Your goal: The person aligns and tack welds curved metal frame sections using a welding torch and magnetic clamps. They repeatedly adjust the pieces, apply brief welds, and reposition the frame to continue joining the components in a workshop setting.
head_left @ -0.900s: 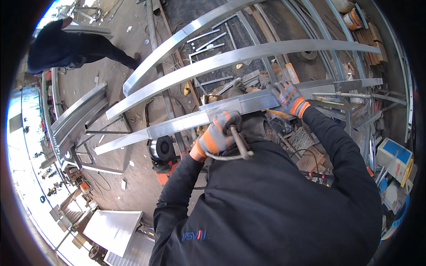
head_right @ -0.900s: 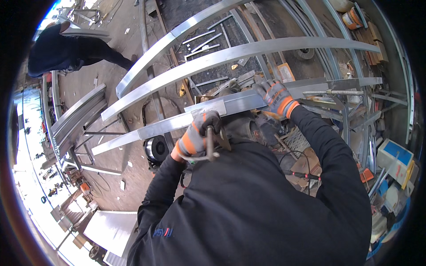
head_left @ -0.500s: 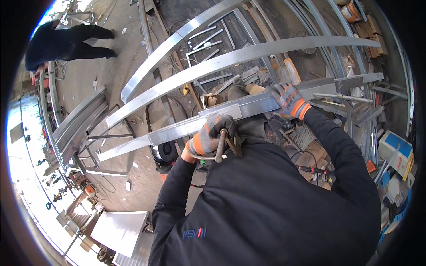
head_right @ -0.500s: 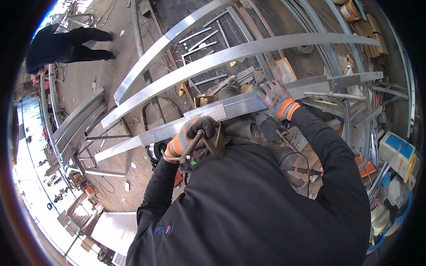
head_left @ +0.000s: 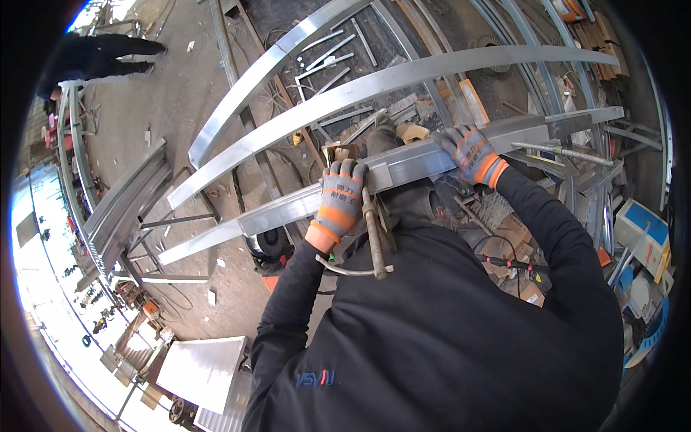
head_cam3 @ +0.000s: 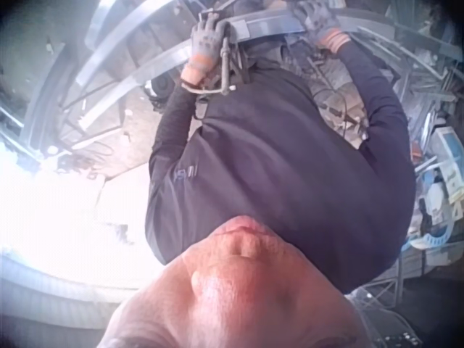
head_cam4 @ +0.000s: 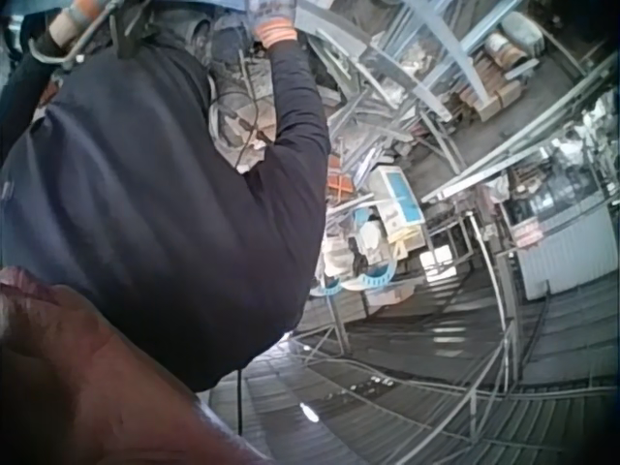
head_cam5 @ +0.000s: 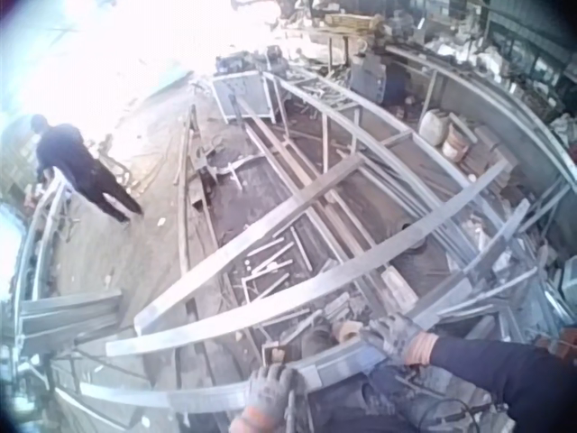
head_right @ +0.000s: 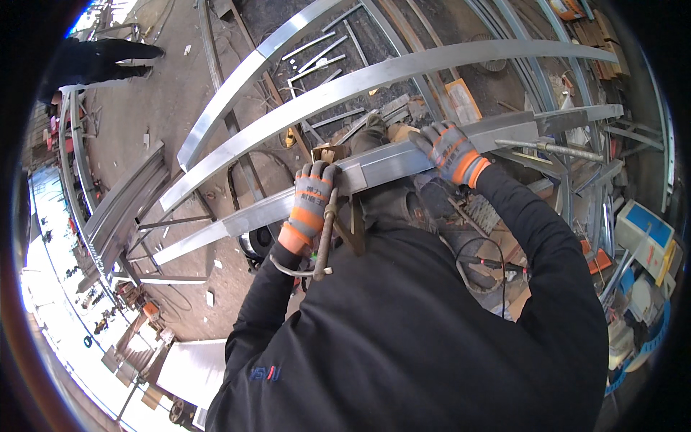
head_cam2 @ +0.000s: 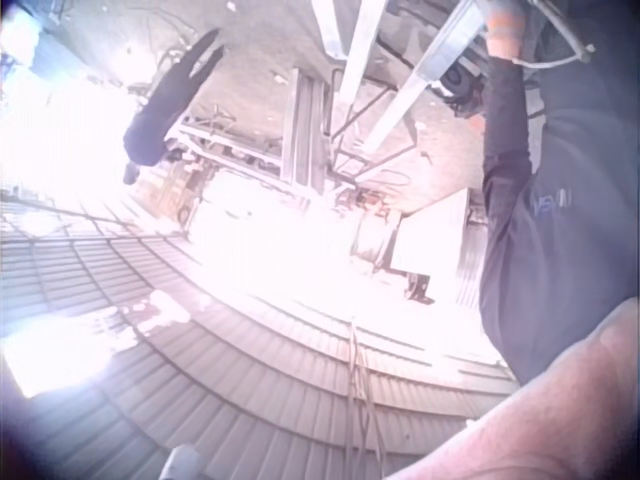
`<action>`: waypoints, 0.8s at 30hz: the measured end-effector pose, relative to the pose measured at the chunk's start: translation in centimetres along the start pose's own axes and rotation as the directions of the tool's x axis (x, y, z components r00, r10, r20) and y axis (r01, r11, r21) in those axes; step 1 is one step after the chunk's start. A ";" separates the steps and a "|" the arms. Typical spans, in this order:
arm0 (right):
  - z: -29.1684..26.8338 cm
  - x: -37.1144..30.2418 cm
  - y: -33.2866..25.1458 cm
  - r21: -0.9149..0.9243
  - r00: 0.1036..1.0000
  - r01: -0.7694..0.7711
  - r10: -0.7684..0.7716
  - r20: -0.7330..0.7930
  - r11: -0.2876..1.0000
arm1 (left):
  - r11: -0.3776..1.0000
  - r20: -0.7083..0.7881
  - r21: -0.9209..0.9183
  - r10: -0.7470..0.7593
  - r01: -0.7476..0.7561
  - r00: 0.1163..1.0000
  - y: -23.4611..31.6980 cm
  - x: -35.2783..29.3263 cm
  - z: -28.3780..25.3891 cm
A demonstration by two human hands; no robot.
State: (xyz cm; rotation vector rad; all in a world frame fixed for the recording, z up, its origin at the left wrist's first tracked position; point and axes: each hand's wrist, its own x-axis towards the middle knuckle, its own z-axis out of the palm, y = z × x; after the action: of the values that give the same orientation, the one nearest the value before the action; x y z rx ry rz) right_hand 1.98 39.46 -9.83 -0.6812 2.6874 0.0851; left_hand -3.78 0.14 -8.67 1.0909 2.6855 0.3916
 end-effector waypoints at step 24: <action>-0.4 0.1 -0.2 0.081 1.000 -0.004 0.006 -0.018 0.997 | 0.975 0.017 -0.200 -0.091 0.093 0.996 1.8 -1.2 -3.2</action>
State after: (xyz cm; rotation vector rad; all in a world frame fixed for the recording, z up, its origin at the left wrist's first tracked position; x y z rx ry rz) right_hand 1.85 39.23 -9.51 -0.6533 2.6936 -0.0283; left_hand -2.76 0.03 -5.01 0.9053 2.6084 0.6246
